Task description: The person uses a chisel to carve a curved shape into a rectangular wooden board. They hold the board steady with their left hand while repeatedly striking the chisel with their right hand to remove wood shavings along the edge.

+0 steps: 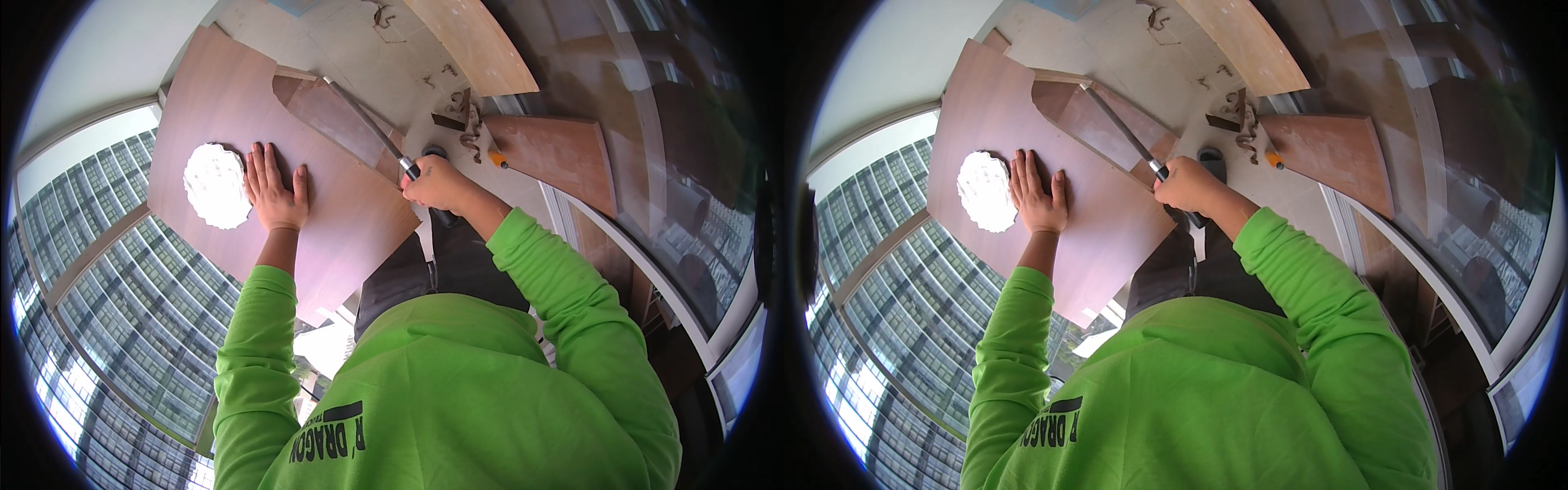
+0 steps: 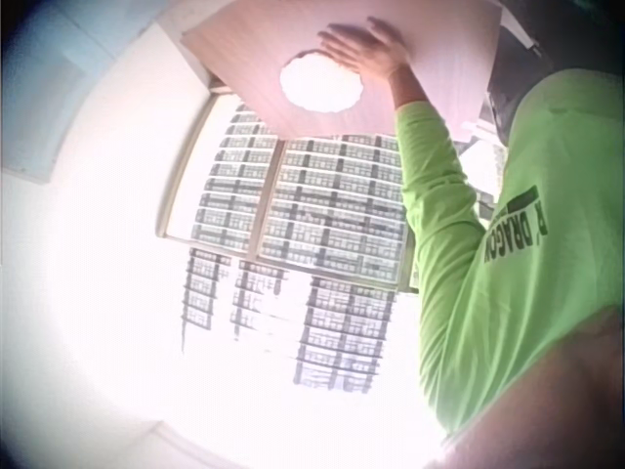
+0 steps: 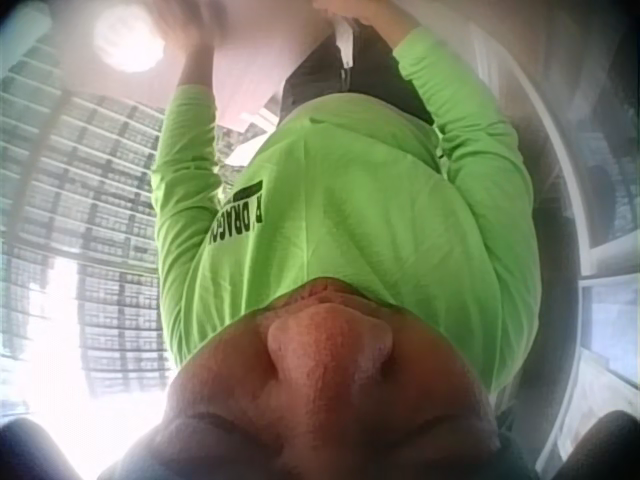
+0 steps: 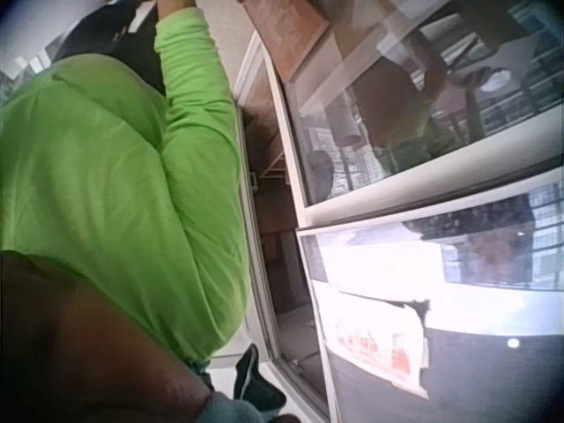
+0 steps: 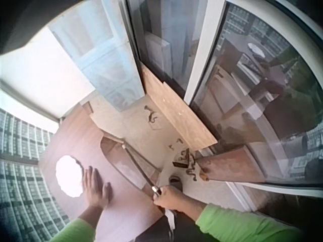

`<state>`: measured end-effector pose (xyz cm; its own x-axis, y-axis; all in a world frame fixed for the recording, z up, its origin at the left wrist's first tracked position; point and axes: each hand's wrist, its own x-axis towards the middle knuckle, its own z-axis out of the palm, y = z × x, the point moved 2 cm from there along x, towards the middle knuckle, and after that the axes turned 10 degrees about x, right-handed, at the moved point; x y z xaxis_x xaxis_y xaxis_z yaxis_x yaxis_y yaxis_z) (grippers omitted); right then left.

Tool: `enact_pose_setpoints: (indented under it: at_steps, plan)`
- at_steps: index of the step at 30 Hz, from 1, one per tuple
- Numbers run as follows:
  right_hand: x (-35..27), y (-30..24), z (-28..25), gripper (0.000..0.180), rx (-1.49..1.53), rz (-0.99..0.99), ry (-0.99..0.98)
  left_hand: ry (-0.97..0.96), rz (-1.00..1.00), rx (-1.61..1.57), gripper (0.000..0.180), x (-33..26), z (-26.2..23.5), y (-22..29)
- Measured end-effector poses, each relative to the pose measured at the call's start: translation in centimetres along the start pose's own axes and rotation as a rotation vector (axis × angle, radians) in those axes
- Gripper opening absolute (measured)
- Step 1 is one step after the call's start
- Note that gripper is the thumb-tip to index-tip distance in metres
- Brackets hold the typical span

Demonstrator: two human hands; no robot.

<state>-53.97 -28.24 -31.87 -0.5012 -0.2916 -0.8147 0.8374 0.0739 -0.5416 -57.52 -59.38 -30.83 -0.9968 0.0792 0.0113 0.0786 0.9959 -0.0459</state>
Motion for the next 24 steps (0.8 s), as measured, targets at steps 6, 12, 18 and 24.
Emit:
enact_pose_setpoints:
  at_steps: [6, 12, 18, 24]
  plan:
    - [0.4, 0.3, -0.2, 0.010, 0.173, 0.067, -0.116, 0.001, 0.000, -0.004, 0.077, 0.0, 0.0, 0.0]
    - [0.7, 0.9, -0.5, 0.010, 0.190, 0.011, -0.195, -0.003, 0.000, -0.001, 0.078, 0.1, 0.0, 0.0]
    - [-0.5, 0.9, -0.2, 0.011, 0.222, -0.075, -0.127, 0.004, -0.002, -0.006, 0.078, 0.0, 0.0, 0.0]
    - [-1.0, 0.5, -3.3, 0.008, 0.350, -0.166, 0.004, -0.004, -0.010, -0.008, 0.077, 0.0, -0.2, 0.1]
